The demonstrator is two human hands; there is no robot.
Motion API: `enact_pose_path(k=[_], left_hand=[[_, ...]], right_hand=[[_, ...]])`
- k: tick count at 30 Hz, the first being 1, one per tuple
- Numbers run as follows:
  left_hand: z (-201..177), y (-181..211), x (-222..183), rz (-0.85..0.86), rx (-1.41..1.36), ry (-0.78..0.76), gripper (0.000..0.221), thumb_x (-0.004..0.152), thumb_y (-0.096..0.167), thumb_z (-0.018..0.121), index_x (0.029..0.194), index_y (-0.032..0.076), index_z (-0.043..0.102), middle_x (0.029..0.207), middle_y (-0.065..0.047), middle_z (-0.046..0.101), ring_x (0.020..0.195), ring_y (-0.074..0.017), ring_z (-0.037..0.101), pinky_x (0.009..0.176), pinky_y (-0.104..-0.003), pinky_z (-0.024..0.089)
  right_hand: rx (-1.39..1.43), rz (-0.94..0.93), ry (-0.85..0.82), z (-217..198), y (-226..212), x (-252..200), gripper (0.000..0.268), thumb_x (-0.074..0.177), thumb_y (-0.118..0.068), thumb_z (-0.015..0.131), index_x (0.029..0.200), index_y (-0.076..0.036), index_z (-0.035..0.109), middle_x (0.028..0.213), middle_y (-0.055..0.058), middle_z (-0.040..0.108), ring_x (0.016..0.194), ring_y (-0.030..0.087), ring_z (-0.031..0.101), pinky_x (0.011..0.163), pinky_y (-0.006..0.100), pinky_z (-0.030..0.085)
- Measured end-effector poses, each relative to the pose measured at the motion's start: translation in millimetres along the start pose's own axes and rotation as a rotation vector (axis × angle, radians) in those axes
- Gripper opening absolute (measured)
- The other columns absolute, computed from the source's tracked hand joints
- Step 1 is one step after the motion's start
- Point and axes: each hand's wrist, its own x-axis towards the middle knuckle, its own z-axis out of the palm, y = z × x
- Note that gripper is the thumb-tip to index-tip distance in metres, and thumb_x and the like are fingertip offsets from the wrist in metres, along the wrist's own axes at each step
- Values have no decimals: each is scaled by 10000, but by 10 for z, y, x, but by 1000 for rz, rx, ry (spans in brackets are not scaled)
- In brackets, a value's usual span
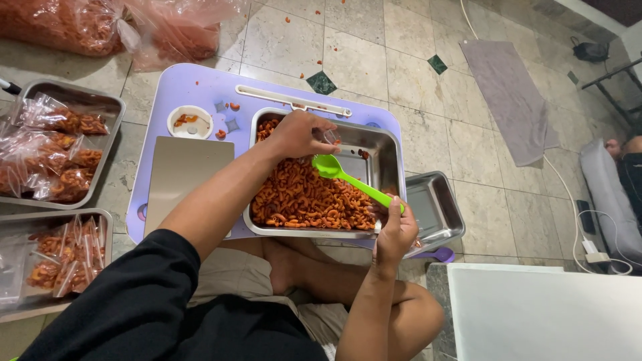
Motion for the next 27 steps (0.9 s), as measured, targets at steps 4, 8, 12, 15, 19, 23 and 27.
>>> enact_pose_path(k=[4, 8, 12, 15, 19, 23, 27], left_hand=[[10, 23, -13, -28, -30, -19, 459, 791, 326, 872, 1152, 60, 778, 867, -115, 793, 807, -267, 773, 778, -370, 601], [10, 9, -11, -17, -22, -5, 483, 774, 344, 878, 1148, 55, 778, 873, -128, 791, 819, -286, 772, 766, -393, 603], [-6, 25, -13, -16, -15, -6, 490, 777, 351, 878, 1154, 55, 777, 878, -135, 792, 830, -303, 771, 786, -404, 600], [41, 3, -15, -28, -13, -11, 485, 764, 346, 887, 1152, 73, 782, 888, -119, 795, 830, -274, 775, 793, -385, 601], [19, 8, -11, -14, -3, 4, 498, 768, 365, 887, 1148, 62, 781, 878, -139, 789, 835, -313, 767, 788, -410, 600], [32, -2, -18, -25, 5, 14, 496, 769, 375, 879, 1151, 75, 781, 886, -134, 790, 855, -311, 766, 800, -414, 599], [16, 1, -5, -31, -14, 22, 478, 777, 369, 872, 1152, 87, 782, 882, -133, 789, 862, -321, 764, 799, -425, 596]], right_hand=[[-34, -1, -6, -6, 18, 11, 260, 1070, -173, 578, 1099, 66, 676, 763, 264, 714, 614, 264, 736, 586, 283, 618], [-30, 7, -3, -18, 19, 0, 248, 1070, -166, 578, 1100, 64, 665, 778, 265, 716, 618, 261, 736, 584, 277, 616], [-42, -20, 2, -83, 104, 26, 258, 1077, -175, 580, 1101, 69, 661, 787, 302, 707, 617, 301, 738, 582, 303, 615], [-55, -14, -10, -72, 112, 32, 248, 1070, -182, 590, 1097, 50, 673, 808, 297, 719, 632, 288, 741, 589, 304, 615], [-21, 17, -36, -81, 124, 69, 239, 1070, -179, 580, 1092, 47, 658, 809, 291, 724, 631, 290, 745, 589, 290, 610], [-11, 10, 8, -62, 85, 28, 233, 1070, -162, 578, 1099, 55, 657, 792, 280, 717, 628, 282, 741, 586, 279, 604], [31, 2, 34, -20, 58, 38, 229, 1068, -162, 572, 1093, 53, 645, 819, 282, 722, 643, 277, 741, 595, 272, 608]])
